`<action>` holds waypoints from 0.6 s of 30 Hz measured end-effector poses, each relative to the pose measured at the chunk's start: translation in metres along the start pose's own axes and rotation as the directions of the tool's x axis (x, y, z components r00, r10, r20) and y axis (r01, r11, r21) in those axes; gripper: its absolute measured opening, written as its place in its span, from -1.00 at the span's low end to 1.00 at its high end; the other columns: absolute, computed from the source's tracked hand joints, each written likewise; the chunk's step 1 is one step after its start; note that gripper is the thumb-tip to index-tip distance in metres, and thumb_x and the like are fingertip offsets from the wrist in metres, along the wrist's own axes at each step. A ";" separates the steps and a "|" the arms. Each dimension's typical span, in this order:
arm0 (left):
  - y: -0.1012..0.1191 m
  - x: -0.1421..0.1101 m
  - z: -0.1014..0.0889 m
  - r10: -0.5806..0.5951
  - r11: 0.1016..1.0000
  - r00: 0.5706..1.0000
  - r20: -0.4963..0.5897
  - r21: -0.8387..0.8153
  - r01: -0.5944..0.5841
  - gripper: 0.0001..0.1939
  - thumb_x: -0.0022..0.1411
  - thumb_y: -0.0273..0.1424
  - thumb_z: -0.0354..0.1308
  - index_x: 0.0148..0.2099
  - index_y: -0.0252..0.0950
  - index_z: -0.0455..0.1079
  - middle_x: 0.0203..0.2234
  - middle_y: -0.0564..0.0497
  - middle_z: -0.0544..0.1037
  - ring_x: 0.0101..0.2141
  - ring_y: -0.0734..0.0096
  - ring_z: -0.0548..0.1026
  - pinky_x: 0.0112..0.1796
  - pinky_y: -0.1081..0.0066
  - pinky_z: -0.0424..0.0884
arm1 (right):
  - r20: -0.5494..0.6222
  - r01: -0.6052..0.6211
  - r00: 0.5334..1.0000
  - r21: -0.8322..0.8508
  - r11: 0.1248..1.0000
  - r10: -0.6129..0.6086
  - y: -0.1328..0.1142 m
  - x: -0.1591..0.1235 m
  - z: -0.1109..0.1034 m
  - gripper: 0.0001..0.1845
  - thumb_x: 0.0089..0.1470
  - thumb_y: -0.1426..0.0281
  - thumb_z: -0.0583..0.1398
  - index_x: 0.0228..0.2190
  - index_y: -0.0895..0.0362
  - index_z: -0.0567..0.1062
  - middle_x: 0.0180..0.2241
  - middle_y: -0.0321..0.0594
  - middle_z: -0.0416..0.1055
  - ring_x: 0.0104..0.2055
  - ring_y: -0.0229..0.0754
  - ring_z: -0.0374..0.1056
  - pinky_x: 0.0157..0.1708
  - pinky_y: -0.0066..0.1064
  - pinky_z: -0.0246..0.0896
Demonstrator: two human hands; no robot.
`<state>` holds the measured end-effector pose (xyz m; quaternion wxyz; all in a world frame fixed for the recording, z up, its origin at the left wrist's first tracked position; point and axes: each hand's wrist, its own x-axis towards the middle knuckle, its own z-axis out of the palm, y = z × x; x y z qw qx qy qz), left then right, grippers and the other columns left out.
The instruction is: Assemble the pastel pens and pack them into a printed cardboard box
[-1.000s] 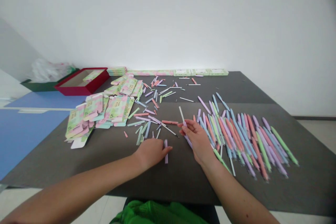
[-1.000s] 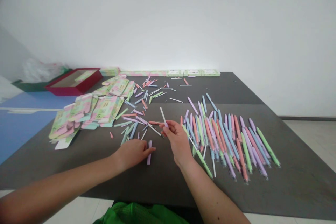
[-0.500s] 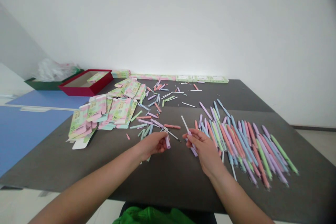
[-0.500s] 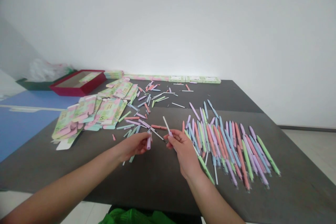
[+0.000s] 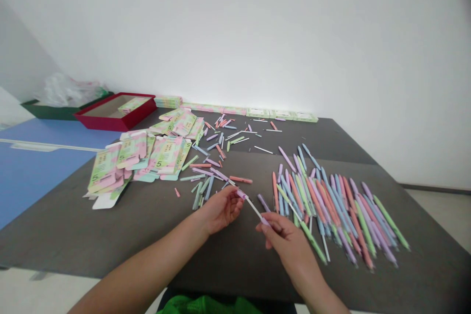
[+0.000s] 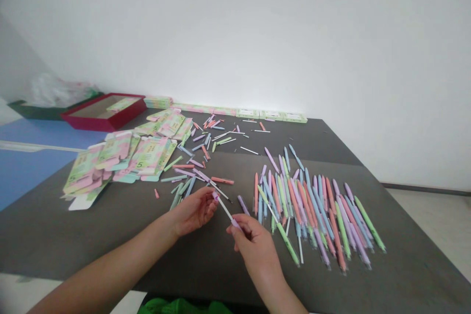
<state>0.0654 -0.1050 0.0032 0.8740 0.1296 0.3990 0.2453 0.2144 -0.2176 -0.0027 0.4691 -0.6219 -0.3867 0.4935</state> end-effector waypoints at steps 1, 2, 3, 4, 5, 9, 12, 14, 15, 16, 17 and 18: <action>0.000 0.000 0.000 0.012 1.000 1.000 -0.006 0.011 -0.012 -0.80 0.22 -0.43 0.00 -0.41 -0.41 0.35 -0.65 0.06 0.47 -0.67 0.63 0.45 -0.64 0.70 0.39 | 0.000 0.002 1.000 -0.027 1.000 -0.002 0.001 0.001 0.000 -0.72 -0.11 0.23 0.22 -0.32 0.10 0.48 -0.46 -0.22 0.50 -0.59 -0.23 0.26 -0.55 -0.37 0.18; -0.001 0.000 -0.001 0.031 0.999 0.999 -0.014 0.028 -0.031 -0.79 0.23 -0.43 0.00 -0.42 -0.41 0.35 -0.66 0.06 0.46 -0.67 0.63 0.45 -0.64 0.70 0.39 | -0.001 0.007 1.000 -0.058 0.998 -0.007 0.003 0.001 0.000 -0.73 -0.10 0.24 0.21 -0.31 0.09 0.49 -0.46 -0.22 0.50 -0.59 -0.23 0.27 -0.55 -0.37 0.19; -0.001 0.001 -0.002 0.058 0.997 0.998 -0.021 0.051 -0.057 -0.78 0.23 -0.43 0.00 -0.42 -0.41 0.36 -0.66 0.06 0.47 -0.67 0.63 0.45 -0.63 0.69 0.39 | -0.003 0.017 1.000 -0.096 0.995 -0.017 0.004 0.002 -0.001 -0.74 -0.08 0.25 0.20 -0.31 0.09 0.49 -0.46 -0.23 0.50 -0.58 -0.22 0.28 -0.54 -0.37 0.19; -0.002 0.001 -0.003 0.095 0.992 0.995 -0.027 0.080 -0.092 -0.78 0.23 -0.42 0.00 -0.42 -0.41 0.36 -0.65 0.06 0.47 -0.67 0.64 0.45 -0.62 0.69 0.39 | -0.007 0.033 0.999 -0.139 0.990 -0.034 0.006 0.003 -0.002 -0.75 -0.06 0.26 0.19 -0.30 0.08 0.50 -0.46 -0.23 0.50 -0.57 -0.20 0.30 -0.53 -0.36 0.20; -0.002 0.002 -0.004 0.136 0.985 0.990 -0.032 0.115 -0.132 -0.77 0.22 -0.41 0.00 -0.42 -0.41 0.37 -0.64 0.05 0.48 -0.66 0.64 0.45 -0.61 0.69 0.39 | -0.012 0.054 0.998 -0.188 0.981 -0.057 0.007 0.003 -0.003 -0.76 -0.05 0.27 0.18 -0.30 0.07 0.50 -0.45 -0.24 0.50 -0.55 -0.18 0.32 -0.51 -0.35 0.21; -0.007 0.002 -0.004 0.326 0.905 0.945 -0.028 0.299 -0.303 -0.73 0.23 -0.33 0.00 -0.41 -0.40 0.38 -0.57 0.02 0.51 -0.61 0.64 0.46 -0.55 0.67 0.38 | -0.028 0.172 0.980 -0.371 0.913 -0.196 0.009 0.005 -0.006 -0.79 -0.01 0.31 0.16 -0.29 0.01 0.53 -0.36 -0.23 0.52 -0.32 -0.05 0.42 -0.31 -0.26 0.26; -0.015 -0.002 0.002 0.413 0.808 0.911 0.007 0.459 -0.370 -0.75 0.20 -0.28 0.05 -0.39 -0.37 0.38 -0.55 0.01 0.51 -0.58 0.60 0.47 -0.53 0.63 0.35 | -0.008 0.252 0.958 -0.444 0.860 -0.285 0.008 0.007 -0.006 -0.74 0.03 0.33 0.13 -0.21 0.00 0.50 -0.22 -0.20 0.51 -0.19 0.01 0.41 -0.19 -0.19 0.23; -0.021 -0.005 0.007 0.434 0.762 0.901 0.031 0.522 -0.385 -0.77 0.19 -0.28 0.08 -0.36 -0.37 0.37 -0.54 0.01 0.52 -0.56 0.56 0.48 -0.51 0.60 0.34 | -0.010 0.291 0.943 -0.462 0.838 -0.333 0.007 0.009 -0.004 -0.69 0.05 0.34 0.11 -0.13 0.01 0.46 -0.15 -0.17 0.48 -0.12 0.03 0.38 -0.13 -0.16 0.20; -0.023 -0.006 0.009 0.449 0.744 0.893 0.043 0.536 -0.400 -0.78 0.18 -0.28 0.08 -0.35 -0.36 0.36 -0.53 0.02 0.52 -0.54 0.55 0.48 -0.49 0.59 0.34 | -0.019 0.306 0.935 -0.456 0.835 -0.353 0.007 0.010 -0.003 -0.67 0.05 0.35 0.11 -0.11 0.01 0.45 -0.12 -0.15 0.46 -0.10 0.03 0.37 -0.12 -0.15 0.18; -0.025 -0.007 0.011 0.466 0.726 0.883 0.057 0.545 -0.419 -0.79 0.18 -0.29 0.08 -0.34 -0.36 0.36 -0.53 0.02 0.52 -0.54 0.54 0.47 -0.48 0.58 0.34 | -0.023 0.313 0.933 -0.434 0.845 -0.358 0.007 0.011 -0.001 -0.67 0.05 0.35 0.11 -0.11 0.02 0.44 -0.12 -0.14 0.46 -0.11 0.02 0.36 -0.14 -0.17 0.18; -0.026 -0.008 0.011 0.482 0.712 0.873 0.073 0.549 -0.439 -0.79 0.18 -0.29 0.08 -0.34 -0.36 0.35 -0.53 0.03 0.51 -0.54 0.54 0.47 -0.47 0.57 0.34 | -0.024 0.307 0.940 -0.381 0.872 -0.342 0.006 0.012 0.001 -0.68 0.06 0.33 0.11 -0.12 0.04 0.44 -0.15 -0.13 0.47 -0.17 -0.02 0.37 -0.20 -0.21 0.19; -0.027 -0.008 0.011 0.494 0.698 0.865 0.090 0.552 -0.456 -0.79 0.18 -0.28 0.08 -0.34 -0.36 0.35 -0.54 0.03 0.50 -0.55 0.54 0.46 -0.46 0.56 0.33 | -0.015 0.282 0.954 -0.290 0.914 -0.299 0.005 0.013 0.003 -0.69 0.06 0.32 0.11 -0.12 0.05 0.43 -0.22 -0.14 0.48 -0.29 -0.08 0.37 -0.30 -0.27 0.20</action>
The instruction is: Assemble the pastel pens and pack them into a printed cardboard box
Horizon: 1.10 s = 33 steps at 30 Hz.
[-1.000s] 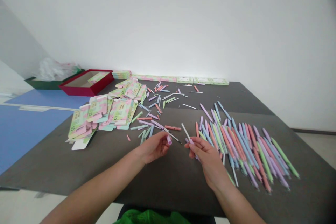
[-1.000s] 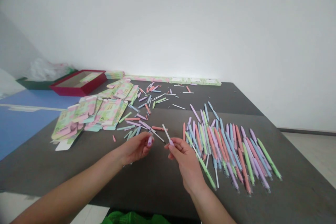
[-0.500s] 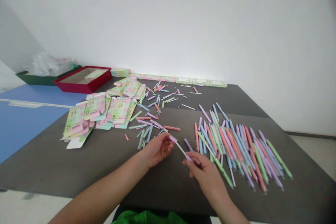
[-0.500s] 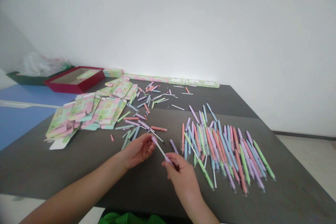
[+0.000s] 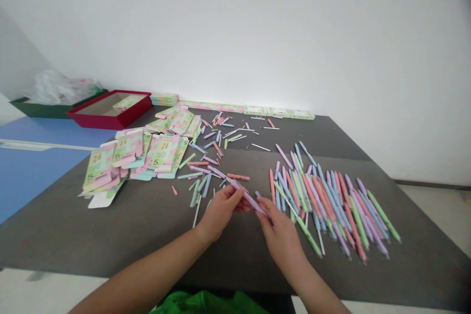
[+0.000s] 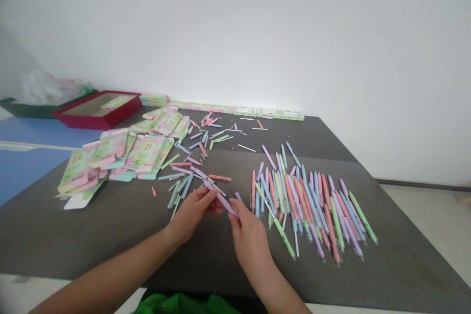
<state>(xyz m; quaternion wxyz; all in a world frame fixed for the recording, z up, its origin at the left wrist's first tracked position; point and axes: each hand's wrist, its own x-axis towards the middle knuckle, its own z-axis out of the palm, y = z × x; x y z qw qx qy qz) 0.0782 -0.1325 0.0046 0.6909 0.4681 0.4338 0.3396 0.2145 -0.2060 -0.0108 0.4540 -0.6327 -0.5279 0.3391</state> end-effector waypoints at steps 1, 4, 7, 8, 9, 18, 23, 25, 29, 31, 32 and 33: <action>0.000 0.000 0.000 0.018 1.000 1.000 0.014 0.007 -0.018 -0.79 0.18 -0.28 0.08 -0.35 -0.36 0.34 -0.55 0.04 0.50 -0.55 0.54 0.45 -0.46 0.55 0.33 | 0.043 -0.060 0.998 0.132 0.989 0.055 -0.002 0.001 0.002 -0.70 0.07 0.30 0.11 -0.13 0.07 0.41 -0.30 -0.16 0.48 -0.43 -0.18 0.33 -0.43 -0.35 0.17; 0.000 0.000 -0.004 0.056 0.998 0.997 0.060 0.035 -0.058 -0.77 0.17 -0.25 0.09 -0.35 -0.35 0.34 -0.57 0.06 0.47 -0.56 0.54 0.42 -0.46 0.52 0.33 | 0.244 -0.291 0.952 0.539 0.790 0.184 -0.007 0.002 0.005 -0.69 0.07 0.28 0.14 -0.14 0.11 0.38 -0.49 -0.29 0.39 -0.67 -0.41 -0.02 -0.66 -0.52 -0.16; 0.001 0.001 -0.007 0.081 0.995 0.992 0.095 0.056 -0.087 -0.74 0.14 -0.23 0.12 -0.36 -0.37 0.35 -0.57 0.05 0.47 -0.57 0.54 0.40 -0.46 0.50 0.33 | 0.371 -0.420 0.905 0.714 0.560 0.207 -0.009 0.001 0.004 -0.69 0.02 0.32 0.20 -0.15 0.13 0.40 -0.52 -0.35 0.31 -0.68 -0.48 -0.15 -0.67 -0.56 -0.32; 0.001 0.001 -0.008 0.082 0.995 0.990 0.112 0.054 -0.088 -0.74 0.14 -0.23 0.12 -0.37 -0.37 0.35 -0.58 0.05 0.47 -0.57 0.54 0.39 -0.47 0.49 0.33 | 0.407 -0.455 0.889 0.735 0.502 0.210 -0.009 0.001 0.003 -0.68 0.01 0.33 0.22 -0.16 0.13 0.41 -0.52 -0.36 0.30 -0.68 -0.50 -0.18 -0.68 -0.56 -0.33; 0.002 0.001 -0.008 0.082 0.995 0.988 0.128 0.047 -0.088 -0.73 0.14 -0.23 0.12 -0.38 -0.38 0.35 -0.59 0.06 0.46 -0.58 0.54 0.38 -0.48 0.49 0.32 | 0.446 -0.491 0.870 0.746 0.450 0.210 -0.008 0.000 0.003 -0.68 0.00 0.34 0.22 -0.15 0.13 0.41 -0.52 -0.37 0.28 -0.69 -0.51 -0.22 -0.69 -0.56 -0.35; -0.006 0.001 -0.006 0.096 0.993 0.994 0.046 0.059 -0.099 -0.75 0.11 -0.24 0.14 -0.34 -0.36 0.36 -0.59 0.08 0.49 -0.58 0.51 0.43 -0.48 0.48 0.34 | -0.059 -0.051 0.996 0.285 0.957 0.071 0.005 -0.003 0.014 -0.53 -0.05 0.32 0.21 -0.05 0.09 0.31 -0.34 -0.25 0.32 -0.45 -0.29 0.22 -0.48 -0.46 0.13; -0.008 0.002 -0.006 0.077 0.997 0.997 0.000 0.028 -0.077 -0.75 0.12 -0.24 0.14 -0.34 -0.37 0.37 -0.57 0.06 0.50 -0.59 0.52 0.45 -0.48 0.50 0.33 | -0.059 0.055 0.996 -0.096 0.994 -0.061 0.006 -0.003 0.002 -0.79 0.06 0.29 0.10 -0.36 0.13 0.48 -0.40 -0.16 0.39 -0.32 -0.14 0.28 -0.30 -0.33 0.15; -0.006 0.002 -0.008 0.088 0.996 0.995 0.049 0.002 -0.089 -0.75 0.11 -0.24 0.15 -0.34 -0.37 0.37 -0.60 0.08 0.48 -0.61 0.53 0.43 -0.50 0.50 0.32 | 0.132 -0.123 0.985 0.111 0.986 0.108 0.002 -0.002 -0.002 -0.65 0.12 0.16 0.03 -0.45 0.14 0.45 -0.65 -0.32 0.23 -0.60 -0.28 0.13 -0.55 -0.44 0.06; -0.002 0.001 -0.010 0.100 0.995 0.991 0.092 -0.007 -0.100 -0.75 0.12 -0.25 0.14 -0.32 -0.37 0.38 -0.61 0.09 0.48 -0.62 0.53 0.42 -0.52 0.51 0.32 | 0.360 -0.390 0.896 0.361 0.847 0.259 -0.002 0.000 -0.003 -0.56 0.11 0.04 -0.01 -0.39 0.14 0.41 -0.72 -0.49 -0.01 -0.72 -0.38 -0.19 -0.70 -0.51 -0.22; -0.003 0.001 -0.009 0.096 0.995 0.994 0.058 0.020 -0.097 -0.76 0.11 -0.25 0.15 -0.33 -0.36 0.37 -0.60 0.08 0.49 -0.61 0.53 0.43 -0.51 0.51 0.32 | 0.153 -0.236 0.967 0.251 0.939 0.202 -0.001 0.001 -0.002 -0.66 -0.01 0.12 0.16 -0.32 0.14 0.42 -0.64 -0.42 0.13 -0.63 -0.35 0.00 -0.63 -0.51 -0.10; -0.003 0.001 -0.008 0.091 0.995 0.995 0.042 0.030 -0.092 -0.76 0.10 -0.25 0.15 -0.33 -0.36 0.37 -0.59 0.08 0.49 -0.60 0.52 0.44 -0.50 0.50 0.33 | 0.049 -0.153 0.988 0.160 0.975 0.147 0.000 0.001 -0.002 -0.68 -0.06 0.16 0.21 -0.31 0.13 0.43 -0.60 -0.38 0.20 -0.57 -0.32 0.09 -0.58 -0.50 -0.05; -0.004 0.001 -0.008 0.085 0.996 0.996 0.031 0.035 -0.086 -0.76 0.10 -0.25 0.15 -0.34 -0.36 0.37 -0.59 0.07 0.50 -0.60 0.52 0.45 -0.49 0.50 0.33 | 0.006 -0.102 0.995 0.088 0.991 0.102 0.001 0.001 -0.001 -0.70 -0.08 0.19 0.22 -0.33 0.13 0.44 -0.57 -0.36 0.23 -0.53 -0.30 0.13 -0.54 -0.49 -0.02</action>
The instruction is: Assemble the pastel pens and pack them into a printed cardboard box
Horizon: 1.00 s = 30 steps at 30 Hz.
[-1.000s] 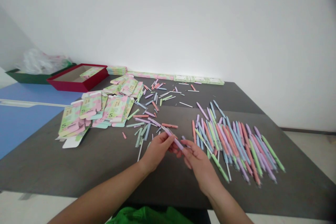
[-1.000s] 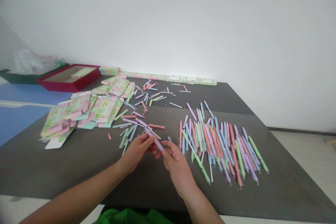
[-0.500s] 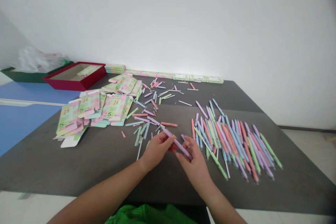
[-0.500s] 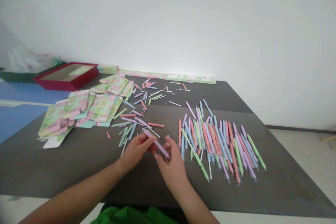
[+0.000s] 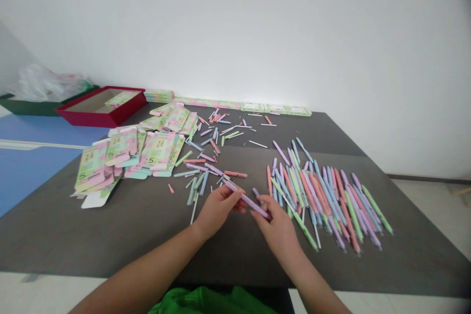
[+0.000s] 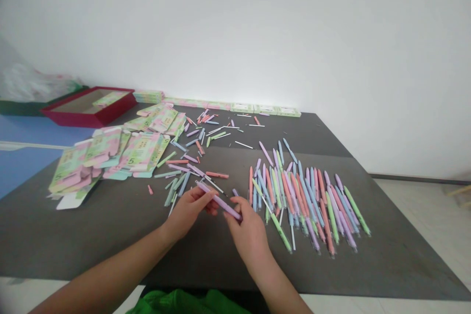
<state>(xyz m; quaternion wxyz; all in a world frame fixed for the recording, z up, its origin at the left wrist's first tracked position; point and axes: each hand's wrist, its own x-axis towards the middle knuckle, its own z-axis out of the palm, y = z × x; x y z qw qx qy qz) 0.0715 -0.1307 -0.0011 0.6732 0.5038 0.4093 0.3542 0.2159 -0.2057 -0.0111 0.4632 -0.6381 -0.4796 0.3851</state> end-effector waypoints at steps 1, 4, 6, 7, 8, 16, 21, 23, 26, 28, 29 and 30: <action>-0.001 0.000 0.000 -0.005 1.000 1.000 -0.002 0.000 0.005 -0.76 0.10 -0.25 0.15 -0.33 -0.36 0.37 -0.59 0.07 0.50 -0.60 0.52 0.45 -0.50 0.50 0.33 | 0.013 0.007 1.000 -0.024 1.000 -0.007 0.001 -0.001 0.001 -0.73 -0.04 0.18 0.19 -0.37 0.13 0.45 -0.59 -0.35 0.23 -0.54 -0.29 0.13 -0.54 -0.48 -0.03; -0.003 -0.001 0.001 -0.003 1.000 1.000 0.028 -0.015 0.003 -0.75 0.10 -0.24 0.15 -0.33 -0.36 0.38 -0.62 0.08 0.48 -0.62 0.52 0.43 -0.51 0.50 0.32 | 0.211 -0.154 0.969 0.107 0.982 0.129 0.003 -0.003 0.002 -0.55 0.14 0.09 -0.07 -0.47 0.14 0.40 -0.72 -0.42 0.06 -0.68 -0.33 -0.05 -0.65 -0.47 -0.14; -0.003 -0.001 0.000 0.003 1.000 0.999 0.033 -0.017 -0.002 -0.76 0.10 -0.25 0.15 -0.33 -0.37 0.38 -0.61 0.07 0.49 -0.62 0.53 0.42 -0.51 0.50 0.32 | 0.191 -0.174 0.970 0.132 0.976 0.148 0.003 -0.003 0.002 -0.58 0.11 0.07 -0.02 -0.44 0.14 0.39 -0.72 -0.44 0.06 -0.68 -0.33 -0.05 -0.66 -0.48 -0.14; -0.002 -0.001 0.000 0.003 1.000 1.000 0.017 -0.016 -0.003 -0.76 0.10 -0.25 0.15 -0.34 -0.37 0.38 -0.61 0.07 0.49 -0.61 0.53 0.43 -0.51 0.51 0.32 | 0.120 -0.123 0.987 0.095 0.988 0.111 0.002 -0.002 0.000 -0.64 0.05 0.08 0.07 -0.42 0.14 0.40 -0.68 -0.42 0.13 -0.65 -0.33 0.01 -0.63 -0.49 -0.10; -0.002 -0.002 0.001 -0.001 1.000 1.000 -0.004 -0.015 0.001 -0.76 0.10 -0.26 0.15 -0.35 -0.37 0.38 -0.60 0.06 0.49 -0.61 0.53 0.43 -0.51 0.51 0.31 | 0.060 -0.064 0.996 0.040 0.997 0.062 0.002 -0.002 -0.001 -0.68 -0.02 0.12 0.16 -0.41 0.13 0.42 -0.63 -0.38 0.19 -0.59 -0.31 0.09 -0.59 -0.49 -0.05; -0.002 -0.004 0.003 -0.024 1.000 0.999 0.035 -0.016 0.025 -0.76 0.09 -0.25 0.16 -0.34 -0.37 0.37 -0.61 0.06 0.49 -0.61 0.51 0.44 -0.51 0.50 0.33 | 0.245 -0.235 0.953 0.227 0.945 0.178 0.002 -0.003 -0.005 -0.60 0.09 0.06 0.01 -0.46 0.13 0.36 -0.72 -0.45 0.09 -0.71 -0.37 -0.08 -0.69 -0.51 -0.19; -0.001 -0.002 0.001 -0.039 0.998 0.999 0.020 -0.038 0.040 -0.77 0.09 -0.26 0.16 -0.34 -0.37 0.38 -0.63 0.08 0.47 -0.63 0.54 0.42 -0.54 0.52 0.31 | 0.258 -0.196 0.954 0.158 0.968 0.151 0.002 -0.006 -0.007 -0.66 0.02 0.09 0.11 -0.49 0.12 0.40 -0.73 -0.43 0.11 -0.69 -0.37 -0.03 -0.69 -0.52 -0.19; -0.001 -0.002 0.000 -0.035 0.996 0.997 0.069 -0.074 0.040 -0.76 0.09 -0.25 0.16 -0.36 -0.37 0.37 -0.64 0.08 0.46 -0.64 0.55 0.40 -0.54 0.52 0.31 | 0.455 -0.407 0.856 0.300 0.863 0.246 0.001 -0.007 -0.007 -0.59 0.08 0.04 0.01 -0.50 0.11 0.35 -0.80 -0.50 -0.03 -0.76 -0.39 -0.22 -0.74 -0.51 -0.29; -0.001 -0.002 0.001 -0.037 0.996 0.997 0.074 -0.077 0.043 -0.76 0.09 -0.25 0.16 -0.36 -0.37 0.37 -0.63 0.08 0.47 -0.63 0.55 0.41 -0.53 0.52 0.32 | 0.448 -0.433 0.853 0.318 0.844 0.268 -0.001 -0.006 -0.006 -0.62 0.03 0.05 0.07 -0.50 0.12 0.35 -0.77 -0.47 0.07 -0.76 -0.38 -0.12 -0.73 -0.51 -0.22; -0.003 -0.002 0.003 -0.045 0.998 0.998 0.052 -0.041 0.047 -0.77 0.09 -0.27 0.16 -0.35 -0.37 0.36 -0.62 0.07 0.47 -0.62 0.53 0.43 -0.53 0.52 0.32 | 0.234 -0.249 0.951 0.207 0.946 0.199 -0.003 -0.005 -0.005 -0.69 -0.07 0.11 0.19 -0.49 0.13 0.39 -0.66 -0.39 0.21 -0.66 -0.36 0.06 -0.67 -0.52 -0.13; -0.003 -0.002 0.003 -0.046 0.999 0.998 0.049 -0.026 0.047 -0.77 0.09 -0.27 0.16 -0.36 -0.37 0.35 -0.62 0.07 0.47 -0.62 0.53 0.43 -0.53 0.52 0.32 | 0.167 -0.180 0.974 0.148 0.973 0.154 -0.003 -0.004 -0.006 -0.71 -0.09 0.15 0.23 -0.49 0.13 0.41 -0.63 -0.37 0.23 -0.62 -0.35 0.09 -0.65 -0.52 -0.11; -0.004 -0.002 0.004 -0.046 0.999 0.997 0.057 -0.022 0.047 -0.77 0.09 -0.27 0.16 -0.36 -0.37 0.35 -0.63 0.08 0.47 -0.63 0.54 0.42 -0.53 0.52 0.32 | 0.159 -0.157 0.978 0.130 0.979 0.136 -0.003 -0.004 -0.006 -0.72 -0.09 0.16 0.23 -0.49 0.13 0.42 -0.63 -0.38 0.22 -0.62 -0.36 0.08 -0.65 -0.53 -0.13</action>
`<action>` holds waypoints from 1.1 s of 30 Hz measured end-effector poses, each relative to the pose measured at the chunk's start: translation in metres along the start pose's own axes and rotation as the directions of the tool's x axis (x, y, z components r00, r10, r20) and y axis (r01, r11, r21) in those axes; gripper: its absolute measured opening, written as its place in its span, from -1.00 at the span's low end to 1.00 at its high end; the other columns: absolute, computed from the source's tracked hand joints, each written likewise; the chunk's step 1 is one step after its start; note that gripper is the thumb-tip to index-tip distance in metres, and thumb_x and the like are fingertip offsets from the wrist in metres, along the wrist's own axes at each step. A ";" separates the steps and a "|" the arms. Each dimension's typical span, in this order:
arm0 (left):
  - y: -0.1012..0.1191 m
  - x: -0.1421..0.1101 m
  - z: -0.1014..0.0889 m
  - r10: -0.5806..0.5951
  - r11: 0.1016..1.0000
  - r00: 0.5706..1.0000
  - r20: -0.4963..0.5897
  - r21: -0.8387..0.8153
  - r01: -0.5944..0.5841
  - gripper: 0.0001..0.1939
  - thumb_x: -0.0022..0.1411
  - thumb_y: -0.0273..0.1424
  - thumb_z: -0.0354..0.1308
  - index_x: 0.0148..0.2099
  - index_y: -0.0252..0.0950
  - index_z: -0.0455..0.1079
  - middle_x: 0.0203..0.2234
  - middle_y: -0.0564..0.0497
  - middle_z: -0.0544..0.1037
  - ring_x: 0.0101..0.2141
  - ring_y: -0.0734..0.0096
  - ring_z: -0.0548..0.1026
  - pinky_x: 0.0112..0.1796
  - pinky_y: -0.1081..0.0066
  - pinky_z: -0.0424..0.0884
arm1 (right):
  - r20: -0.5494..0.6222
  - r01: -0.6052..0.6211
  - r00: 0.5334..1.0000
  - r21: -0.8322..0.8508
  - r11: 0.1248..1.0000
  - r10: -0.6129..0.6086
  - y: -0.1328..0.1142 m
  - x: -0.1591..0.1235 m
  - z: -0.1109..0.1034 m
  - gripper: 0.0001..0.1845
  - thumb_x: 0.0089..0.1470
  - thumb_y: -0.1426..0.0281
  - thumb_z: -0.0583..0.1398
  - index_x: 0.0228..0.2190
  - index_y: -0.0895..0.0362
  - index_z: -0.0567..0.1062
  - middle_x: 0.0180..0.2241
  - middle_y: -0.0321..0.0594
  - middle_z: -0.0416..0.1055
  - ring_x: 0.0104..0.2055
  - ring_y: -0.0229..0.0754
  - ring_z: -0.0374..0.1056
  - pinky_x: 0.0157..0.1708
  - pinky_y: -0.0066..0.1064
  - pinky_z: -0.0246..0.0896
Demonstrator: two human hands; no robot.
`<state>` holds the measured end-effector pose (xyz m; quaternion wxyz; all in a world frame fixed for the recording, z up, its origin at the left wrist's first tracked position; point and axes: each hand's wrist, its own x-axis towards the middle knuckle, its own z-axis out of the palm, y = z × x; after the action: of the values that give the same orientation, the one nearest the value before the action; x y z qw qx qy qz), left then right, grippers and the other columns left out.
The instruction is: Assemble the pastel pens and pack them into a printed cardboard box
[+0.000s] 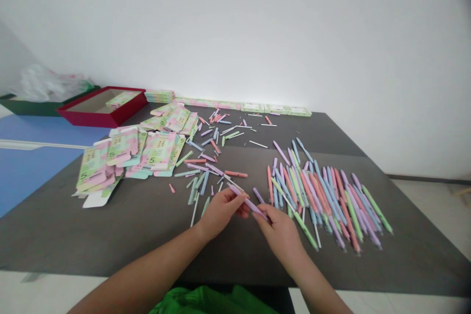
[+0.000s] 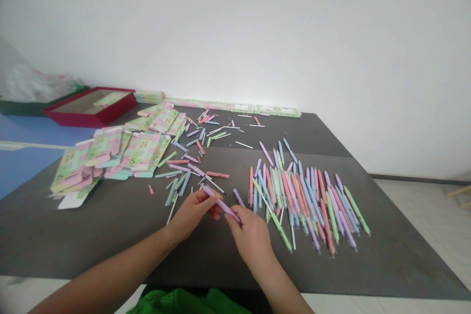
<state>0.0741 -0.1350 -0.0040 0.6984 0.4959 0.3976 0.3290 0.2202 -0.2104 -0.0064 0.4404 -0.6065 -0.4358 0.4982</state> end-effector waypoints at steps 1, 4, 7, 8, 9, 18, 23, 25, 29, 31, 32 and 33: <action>0.000 0.000 0.000 0.001 1.000 1.000 0.019 -0.006 -0.001 -0.77 0.09 -0.27 0.16 -0.37 -0.37 0.35 -0.63 0.08 0.46 -0.63 0.54 0.42 -0.54 0.52 0.31 | 0.046 -0.027 0.999 0.044 0.999 0.025 0.000 0.000 -0.001 -0.70 -0.05 0.14 0.20 -0.49 0.14 0.42 -0.66 -0.40 0.17 -0.65 -0.38 0.03 -0.67 -0.53 -0.18; 0.001 -0.002 -0.001 0.015 0.998 0.994 0.110 -0.055 -0.009 -0.75 0.08 -0.24 0.17 -0.36 -0.36 0.35 -0.66 0.09 0.45 -0.65 0.55 0.40 -0.55 0.51 0.30 | 0.385 -0.312 0.905 0.304 0.900 0.184 0.003 -0.002 -0.004 -0.63 0.04 0.07 0.09 -0.48 0.14 0.37 -0.75 -0.51 -0.04 -0.75 -0.42 -0.23 -0.74 -0.52 -0.33; 0.002 -0.003 -0.002 0.022 0.997 0.990 0.142 -0.072 -0.012 -0.73 0.08 -0.22 0.17 -0.36 -0.37 0.35 -0.65 0.09 0.45 -0.64 0.54 0.40 -0.54 0.51 0.31 | 0.442 -0.369 0.877 0.363 0.856 0.190 0.003 -0.004 -0.004 -0.61 0.06 0.05 0.06 -0.44 0.15 0.37 -0.76 -0.53 -0.02 -0.77 -0.43 -0.23 -0.75 -0.53 -0.30; 0.002 -0.003 -0.002 0.020 0.998 0.992 0.123 -0.061 -0.013 -0.73 0.08 -0.22 0.17 -0.37 -0.37 0.35 -0.65 0.08 0.45 -0.64 0.55 0.40 -0.54 0.51 0.31 | 0.351 -0.290 0.920 0.320 0.902 0.172 0.003 -0.004 -0.003 -0.62 0.06 0.06 0.08 -0.43 0.14 0.38 -0.74 -0.50 0.05 -0.76 -0.42 -0.14 -0.74 -0.53 -0.23; 0.002 -0.002 -0.002 0.018 0.999 0.995 0.097 -0.045 -0.013 -0.74 0.09 -0.23 0.17 -0.37 -0.37 0.34 -0.64 0.08 0.45 -0.63 0.55 0.40 -0.53 0.51 0.31 | 0.234 -0.188 0.963 0.237 0.953 0.131 0.002 -0.004 -0.002 -0.64 0.04 0.08 0.11 -0.43 0.14 0.40 -0.72 -0.46 0.12 -0.73 -0.41 -0.04 -0.71 -0.53 -0.15; -0.001 0.000 -0.003 -0.030 0.999 0.991 0.132 -0.019 0.033 -0.74 0.10 -0.22 0.15 -0.38 -0.36 0.34 -0.67 0.12 0.42 -0.68 0.58 0.36 -0.57 0.54 0.28 | 0.395 -0.357 0.903 0.465 0.810 0.172 0.003 -0.011 0.009 -0.68 -0.02 0.14 0.18 -0.51 0.16 0.36 -0.75 -0.51 0.04 -0.76 -0.45 -0.16 -0.74 -0.53 -0.29; -0.002 0.003 -0.001 -0.054 0.998 0.994 0.098 0.039 0.050 -0.70 0.13 -0.18 0.11 -0.37 -0.36 0.36 -0.58 0.05 0.48 -0.58 0.53 0.43 -0.51 0.53 0.30 | 0.155 -0.152 0.982 0.303 0.941 0.109 0.004 0.000 -0.005 -0.60 0.04 0.07 0.11 -0.49 0.18 0.39 -0.73 -0.43 0.16 -0.73 -0.39 0.01 -0.73 -0.54 -0.14; -0.003 0.003 0.001 -0.050 0.997 0.994 0.098 0.062 0.044 -0.69 0.14 -0.18 0.09 -0.29 -0.36 0.38 -0.54 0.03 0.50 -0.54 0.50 0.46 -0.49 0.52 0.31 | -0.052 -0.046 0.998 -0.043 0.998 0.044 -0.003 0.016 -0.027 -0.56 0.10 0.06 0.02 -0.46 0.17 0.41 -0.70 -0.37 0.24 -0.69 -0.33 0.13 -0.68 -0.50 0.01; -0.003 0.001 0.001 -0.032 0.996 0.994 0.108 0.083 0.023 -0.69 0.17 -0.19 0.05 -0.28 -0.36 0.39 -0.54 0.03 0.49 -0.53 0.50 0.46 -0.47 0.51 0.31 | -0.271 -0.168 0.951 -0.859 0.485 -0.150 -0.022 0.052 -0.071 -0.49 0.19 0.18 -0.11 -0.43 0.19 0.50 -0.46 -0.06 0.47 -0.37 -0.10 0.40 -0.39 -0.36 0.19; -0.004 0.000 0.000 -0.022 0.997 0.994 0.104 0.079 0.014 -0.69 0.18 -0.19 0.04 -0.33 -0.36 0.38 -0.55 0.03 0.49 -0.54 0.51 0.46 -0.47 0.51 0.31 | -0.290 -0.214 0.943 -0.905 0.368 -0.163 -0.027 0.063 -0.082 -0.51 0.16 0.18 -0.04 -0.44 0.26 0.52 -0.39 0.12 0.49 -0.26 0.04 0.41 -0.29 -0.25 0.19; -0.004 -0.001 -0.001 -0.020 0.997 0.995 0.099 0.076 0.012 -0.69 0.18 -0.18 0.03 -0.35 -0.36 0.38 -0.55 0.03 0.49 -0.54 0.51 0.45 -0.47 0.51 0.30 | -0.298 -0.229 0.940 -0.911 0.342 -0.164 -0.028 0.065 -0.084 -0.52 0.14 0.18 -0.01 -0.43 0.29 0.53 -0.37 0.19 0.48 -0.23 0.09 0.41 -0.27 -0.21 0.18; -0.004 0.000 -0.002 -0.019 0.997 0.995 0.093 0.074 0.012 -0.68 0.18 -0.18 0.03 -0.36 -0.36 0.38 -0.56 0.03 0.49 -0.55 0.51 0.45 -0.48 0.51 0.29 | -0.300 -0.243 0.939 -0.925 0.293 -0.167 -0.029 0.066 -0.084 -0.52 0.13 0.18 0.01 -0.42 0.31 0.53 -0.36 0.23 0.47 -0.22 0.12 0.41 -0.25 -0.20 0.18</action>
<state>0.0728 -0.1358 -0.0084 0.7001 0.5331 0.3801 0.2851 0.3091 -0.1478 0.0165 0.0487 -0.8345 -0.5476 0.0383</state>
